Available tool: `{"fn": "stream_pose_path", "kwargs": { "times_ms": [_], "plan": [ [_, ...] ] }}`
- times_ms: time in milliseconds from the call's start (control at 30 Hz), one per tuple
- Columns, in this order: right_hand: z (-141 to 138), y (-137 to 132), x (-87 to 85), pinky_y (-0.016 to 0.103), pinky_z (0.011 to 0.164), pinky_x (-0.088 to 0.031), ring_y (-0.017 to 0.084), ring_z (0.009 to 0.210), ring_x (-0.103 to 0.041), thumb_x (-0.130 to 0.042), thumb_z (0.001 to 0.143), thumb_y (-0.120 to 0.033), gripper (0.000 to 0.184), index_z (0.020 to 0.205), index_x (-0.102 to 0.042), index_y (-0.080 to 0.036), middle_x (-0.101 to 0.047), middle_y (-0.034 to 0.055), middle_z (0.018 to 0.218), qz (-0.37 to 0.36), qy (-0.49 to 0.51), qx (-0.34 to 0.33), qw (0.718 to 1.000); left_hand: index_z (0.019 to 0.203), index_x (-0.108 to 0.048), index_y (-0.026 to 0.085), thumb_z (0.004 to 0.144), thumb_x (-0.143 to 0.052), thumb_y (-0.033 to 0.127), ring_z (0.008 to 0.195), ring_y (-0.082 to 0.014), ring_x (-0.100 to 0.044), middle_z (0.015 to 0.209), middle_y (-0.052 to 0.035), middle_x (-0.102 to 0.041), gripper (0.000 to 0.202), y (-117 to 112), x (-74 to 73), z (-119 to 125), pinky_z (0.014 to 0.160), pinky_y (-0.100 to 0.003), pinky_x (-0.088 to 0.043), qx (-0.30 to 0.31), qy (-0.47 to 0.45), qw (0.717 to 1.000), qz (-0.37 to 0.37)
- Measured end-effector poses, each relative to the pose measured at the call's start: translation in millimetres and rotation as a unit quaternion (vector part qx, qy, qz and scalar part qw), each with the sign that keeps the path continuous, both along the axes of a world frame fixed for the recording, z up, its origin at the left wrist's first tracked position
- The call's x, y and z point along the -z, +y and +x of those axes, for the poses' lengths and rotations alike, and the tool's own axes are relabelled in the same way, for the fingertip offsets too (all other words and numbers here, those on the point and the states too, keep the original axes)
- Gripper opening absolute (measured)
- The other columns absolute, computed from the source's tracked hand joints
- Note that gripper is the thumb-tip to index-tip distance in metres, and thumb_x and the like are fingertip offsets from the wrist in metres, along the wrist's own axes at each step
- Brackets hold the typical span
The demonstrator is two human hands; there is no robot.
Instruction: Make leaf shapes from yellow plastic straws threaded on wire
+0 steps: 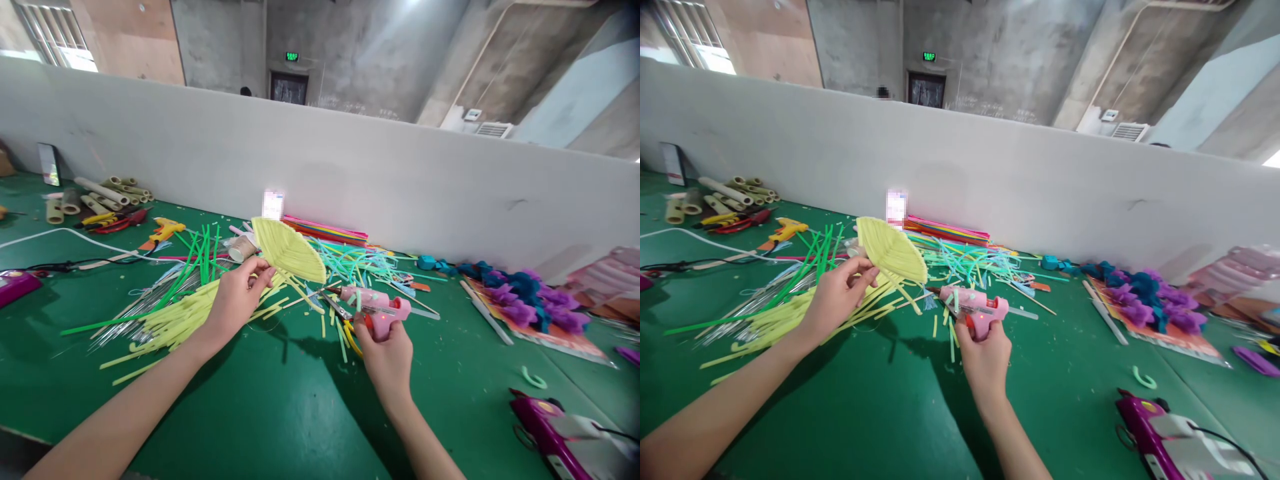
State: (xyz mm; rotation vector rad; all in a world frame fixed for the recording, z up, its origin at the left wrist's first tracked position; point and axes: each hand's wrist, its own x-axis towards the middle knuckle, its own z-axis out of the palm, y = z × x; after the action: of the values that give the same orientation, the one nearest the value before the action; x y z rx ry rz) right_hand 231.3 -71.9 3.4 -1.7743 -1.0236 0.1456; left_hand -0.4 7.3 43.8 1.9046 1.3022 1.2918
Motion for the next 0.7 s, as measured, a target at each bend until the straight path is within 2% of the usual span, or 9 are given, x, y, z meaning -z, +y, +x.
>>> {"fn": "stream_pose_path", "kwargs": {
  "times_ms": [700],
  "plan": [
    [-1.6,-0.3,-1.7,0.023,0.040,-0.030,0.012,0.041,-0.038,-0.064,0.065,-0.051,0.037,0.060,-0.041,-0.023,-0.045,-0.0056,0.045,-0.009,-0.012,0.001,1.000,0.084,-0.057,0.020,0.088,-0.051,0.038,0.045,-0.0087,-0.055,0.070,0.0013,-0.065,0.019,0.8,0.6,0.0,0.046,-0.017,-0.039,-0.002,0.015,1.000,0.007]
  ]
}}
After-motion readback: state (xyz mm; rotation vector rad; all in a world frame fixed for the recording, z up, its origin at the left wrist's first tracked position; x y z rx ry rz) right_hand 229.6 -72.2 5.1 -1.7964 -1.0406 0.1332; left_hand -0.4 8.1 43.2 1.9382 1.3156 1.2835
